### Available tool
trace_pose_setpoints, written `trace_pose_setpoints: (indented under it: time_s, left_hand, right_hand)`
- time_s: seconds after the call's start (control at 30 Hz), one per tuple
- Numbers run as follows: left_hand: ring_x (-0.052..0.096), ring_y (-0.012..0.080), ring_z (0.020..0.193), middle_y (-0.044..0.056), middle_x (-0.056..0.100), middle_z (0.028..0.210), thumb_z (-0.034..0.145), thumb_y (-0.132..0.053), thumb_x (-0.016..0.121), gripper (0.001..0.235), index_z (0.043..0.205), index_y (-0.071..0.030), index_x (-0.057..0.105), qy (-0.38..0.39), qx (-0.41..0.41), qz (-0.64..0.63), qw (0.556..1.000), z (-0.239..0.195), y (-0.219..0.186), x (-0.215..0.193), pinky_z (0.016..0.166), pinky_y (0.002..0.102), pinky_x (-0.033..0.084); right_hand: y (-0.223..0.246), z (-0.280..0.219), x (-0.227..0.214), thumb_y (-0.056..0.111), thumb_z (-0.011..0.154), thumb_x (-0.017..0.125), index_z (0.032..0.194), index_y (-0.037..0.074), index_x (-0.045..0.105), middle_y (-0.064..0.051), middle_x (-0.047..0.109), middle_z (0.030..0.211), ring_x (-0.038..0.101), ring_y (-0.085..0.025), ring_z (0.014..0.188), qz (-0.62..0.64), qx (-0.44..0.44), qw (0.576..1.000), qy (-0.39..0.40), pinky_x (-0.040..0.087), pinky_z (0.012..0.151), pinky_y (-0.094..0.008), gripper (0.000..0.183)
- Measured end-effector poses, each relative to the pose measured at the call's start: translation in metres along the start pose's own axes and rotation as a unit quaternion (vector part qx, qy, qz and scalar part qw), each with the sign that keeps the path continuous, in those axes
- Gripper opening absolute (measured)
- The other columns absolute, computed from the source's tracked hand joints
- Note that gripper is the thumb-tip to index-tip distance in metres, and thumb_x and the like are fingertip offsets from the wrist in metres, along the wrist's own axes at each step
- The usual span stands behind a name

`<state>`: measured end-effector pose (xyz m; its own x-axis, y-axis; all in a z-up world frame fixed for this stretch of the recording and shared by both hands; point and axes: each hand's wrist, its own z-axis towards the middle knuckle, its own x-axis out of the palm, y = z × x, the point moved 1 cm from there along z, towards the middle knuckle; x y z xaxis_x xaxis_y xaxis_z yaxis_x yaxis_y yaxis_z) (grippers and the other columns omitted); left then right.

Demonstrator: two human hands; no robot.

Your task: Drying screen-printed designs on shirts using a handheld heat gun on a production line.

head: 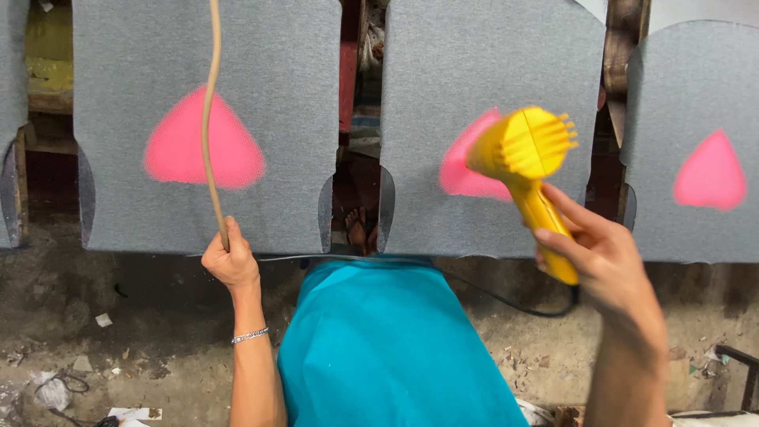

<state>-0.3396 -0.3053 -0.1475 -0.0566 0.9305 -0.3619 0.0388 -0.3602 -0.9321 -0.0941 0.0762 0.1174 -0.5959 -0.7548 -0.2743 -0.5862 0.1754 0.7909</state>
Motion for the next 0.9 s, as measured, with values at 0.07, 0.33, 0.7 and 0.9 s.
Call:
trace_pose_setpoints:
  time_s: [0.07, 0.33, 0.7, 0.9]
  left_hand:
    - [0.03, 0.0092, 0.047, -0.002, 0.032, 0.048, 0.111, -0.026, 0.062, 0.065, 0.053, -0.01, 0.036, 0.004, 0.017, 0.003, 1.0, -0.001, -0.004, 0.001, 0.05, 0.029, 0.026]
    - [0.03, 0.0089, 0.048, -0.003, 0.031, 0.049, 0.11, -0.03, 0.064, 0.065, 0.055, -0.011, 0.036, 0.006, 0.009, 0.035, 0.999, 0.001, -0.003, -0.002, 0.051, 0.03, 0.026]
    - [0.031, 0.0086, 0.047, -0.003, 0.031, 0.049, 0.111, -0.028, 0.065, 0.067, 0.053, -0.012, 0.035, -0.013, -0.015, -0.006, 1.0, 0.002, -0.004, 0.002, 0.05, 0.029, 0.028]
    - [0.031, 0.0086, 0.046, -0.004, 0.031, 0.047, 0.112, -0.029, 0.065, 0.07, 0.052, -0.011, 0.035, -0.019, -0.008, 0.007, 1.0, 0.0, -0.007, 0.001, 0.051, 0.028, 0.03]
  right_hand:
    - [0.014, -0.017, -0.011, 0.006, 0.085, 0.069, 0.154, 0.012, 0.058, -0.022, 0.064, 0.069, 0.056, -0.027, 0.06, -0.08, 0.063, 0.995, -0.016, 0.043, 0.058, -0.038, 0.07]
    - [0.0, 0.0, -0.004, 0.012, 0.087, 0.069, 0.155, 0.011, 0.055, -0.014, 0.062, 0.071, 0.054, -0.019, 0.063, -0.057, 0.005, 0.998, -0.004, 0.044, 0.062, -0.033, 0.069]
    - [-0.004, 0.002, -0.009, 0.009, 0.089, 0.067, 0.156, 0.009, 0.052, -0.013, 0.064, 0.08, 0.056, -0.017, 0.064, -0.026, -0.015, 1.0, -0.006, 0.052, 0.062, -0.032, 0.069]
    - [0.0, 0.01, -0.006, 0.007, 0.086, 0.068, 0.155, 0.01, 0.054, -0.018, 0.068, 0.08, 0.058, -0.023, 0.065, -0.03, 0.023, 0.999, -0.006, 0.052, 0.061, -0.037, 0.07]
